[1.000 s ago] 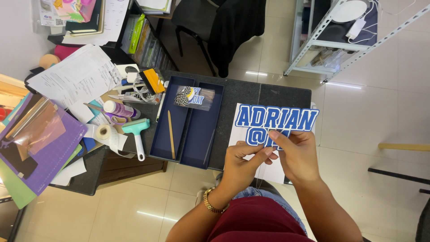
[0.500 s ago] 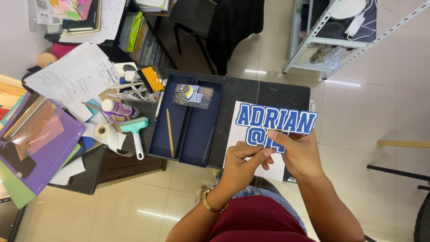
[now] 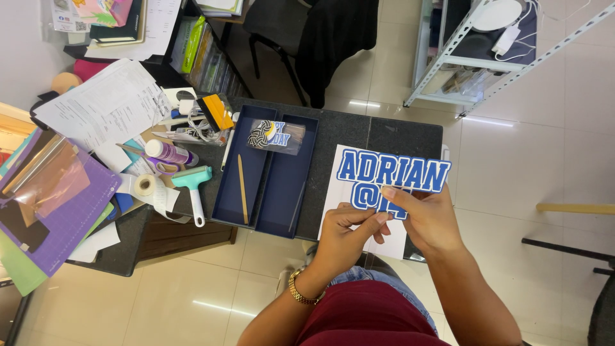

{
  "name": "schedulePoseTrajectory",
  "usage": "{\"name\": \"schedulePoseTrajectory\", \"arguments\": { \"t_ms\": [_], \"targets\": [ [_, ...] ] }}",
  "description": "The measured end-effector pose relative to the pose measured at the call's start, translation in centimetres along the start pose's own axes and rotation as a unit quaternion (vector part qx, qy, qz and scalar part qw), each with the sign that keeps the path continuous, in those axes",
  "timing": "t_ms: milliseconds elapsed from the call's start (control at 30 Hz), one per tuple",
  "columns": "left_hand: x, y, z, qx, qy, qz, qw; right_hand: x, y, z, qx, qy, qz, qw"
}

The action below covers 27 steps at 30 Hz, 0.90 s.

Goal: Arranging and organizing various craft items, including stickers and cutouts, into a box.

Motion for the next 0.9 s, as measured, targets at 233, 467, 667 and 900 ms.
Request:
{"name": "schedulePoseTrajectory", "arguments": {
  "t_ms": [233, 467, 667, 900],
  "targets": [
    [-0.1, 0.1, 0.8, 0.016, 0.006, 0.014, 1.000, 0.7, -0.4, -0.4, 0.006, -0.001, 0.011, 1.000],
    [0.4, 0.1, 1.0, 0.012, 0.018, 0.036, 0.999, 1.6, -0.4, -1.6, 0.013, 0.041, 0.043, 0.998],
    [0.4, 0.3, 0.1, 0.010, 0.033, 0.043, 0.998, 2.6, -0.6, -3.1, 0.021, 0.036, 0.058, 0.997],
    [0.9, 0.3, 1.6, -0.017, -0.048, 0.011, 0.999, 2.4, 0.4, -3.9, -0.018, 0.008, 0.076, 0.997]
  ]
}}
Point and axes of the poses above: each hand's wrist, its own y-axis towards the middle knuckle, its own x-axis out of the palm, z = x × y, the point moved 3 cm from there along y, towards the middle knuckle, and after that the axes turned 8 degrees about -y, right-handed, at the moved point
